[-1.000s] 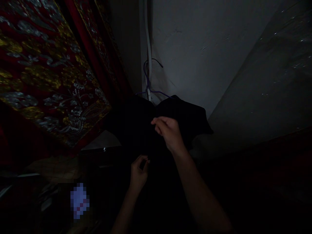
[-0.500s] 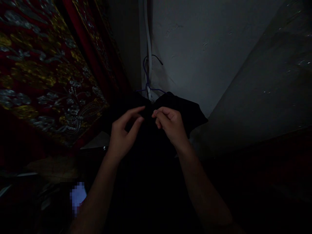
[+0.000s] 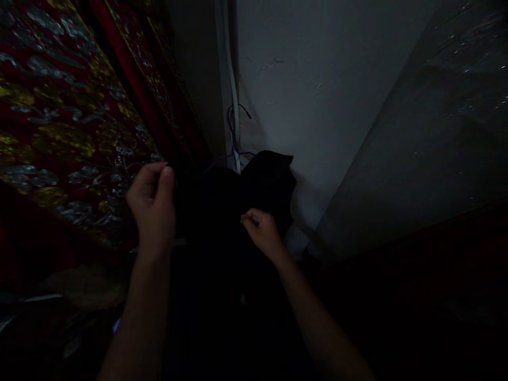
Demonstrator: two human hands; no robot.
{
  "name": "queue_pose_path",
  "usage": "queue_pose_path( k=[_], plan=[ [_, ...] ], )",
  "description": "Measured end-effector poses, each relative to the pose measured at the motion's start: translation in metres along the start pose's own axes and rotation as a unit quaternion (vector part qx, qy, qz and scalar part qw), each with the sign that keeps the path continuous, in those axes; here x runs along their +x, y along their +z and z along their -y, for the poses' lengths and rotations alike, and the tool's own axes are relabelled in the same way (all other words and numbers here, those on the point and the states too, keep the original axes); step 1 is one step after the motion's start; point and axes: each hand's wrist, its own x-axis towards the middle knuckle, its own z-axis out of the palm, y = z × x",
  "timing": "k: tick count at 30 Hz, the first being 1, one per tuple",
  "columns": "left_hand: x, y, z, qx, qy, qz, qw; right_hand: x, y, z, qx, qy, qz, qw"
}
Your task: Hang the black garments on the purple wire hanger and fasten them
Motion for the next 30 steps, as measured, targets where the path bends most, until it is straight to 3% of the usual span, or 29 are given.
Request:
queue_pose_path(
  k=[1, 3, 6, 10, 13, 16, 18, 20, 24, 30],
  plan=[
    [0.001, -0.013, 0.009, -0.079, -0.069, -0.029, 0.994, -0.01, 0.003, -0.002, 0.014, -0.001, 0.006, 1.0],
    [-0.01, -0.039, 0.034, -0.207, -0.218, -0.07, 0.951, -0.031, 0.008, -0.001, 0.03, -0.002, 0.008, 1.0],
    [-0.056, -0.067, 0.076, -0.267, -0.35, -0.189, 0.878, -0.057, 0.012, 0.001, 0.05, 0.011, 0.01, 0.999],
    [-0.128, -0.072, 0.112, -0.293, -0.434, -0.164, 0.836, -0.076, 0.005, -0.007, 0.091, 0.051, -0.011, 0.995],
    [-0.15, -0.057, 0.108, -0.268, -0.48, -0.105, 0.828, -0.078, -0.008, -0.018, 0.087, 0.076, -0.059, 0.992],
    [-0.147, -0.036, 0.085, -0.278, -0.454, -0.069, 0.844, -0.075, -0.021, -0.027, 0.048, 0.087, -0.108, 0.989],
    [-0.145, -0.022, 0.067, -0.291, -0.437, -0.039, 0.85, -0.074, -0.025, -0.029, 0.033, 0.079, -0.106, 0.991],
    [-0.15, -0.007, 0.05, -0.281, -0.42, 0.01, 0.863, -0.077, -0.024, -0.027, 0.058, 0.062, -0.062, 0.994],
    [-0.169, 0.017, 0.028, -0.168, -0.344, 0.122, 0.916, -0.089, -0.013, -0.018, 0.122, 0.014, 0.061, 0.991],
    [-0.167, 0.021, 0.021, -0.021, -0.196, 0.17, 0.965, -0.082, -0.006, -0.014, 0.071, -0.023, 0.059, 0.995]
  ],
)
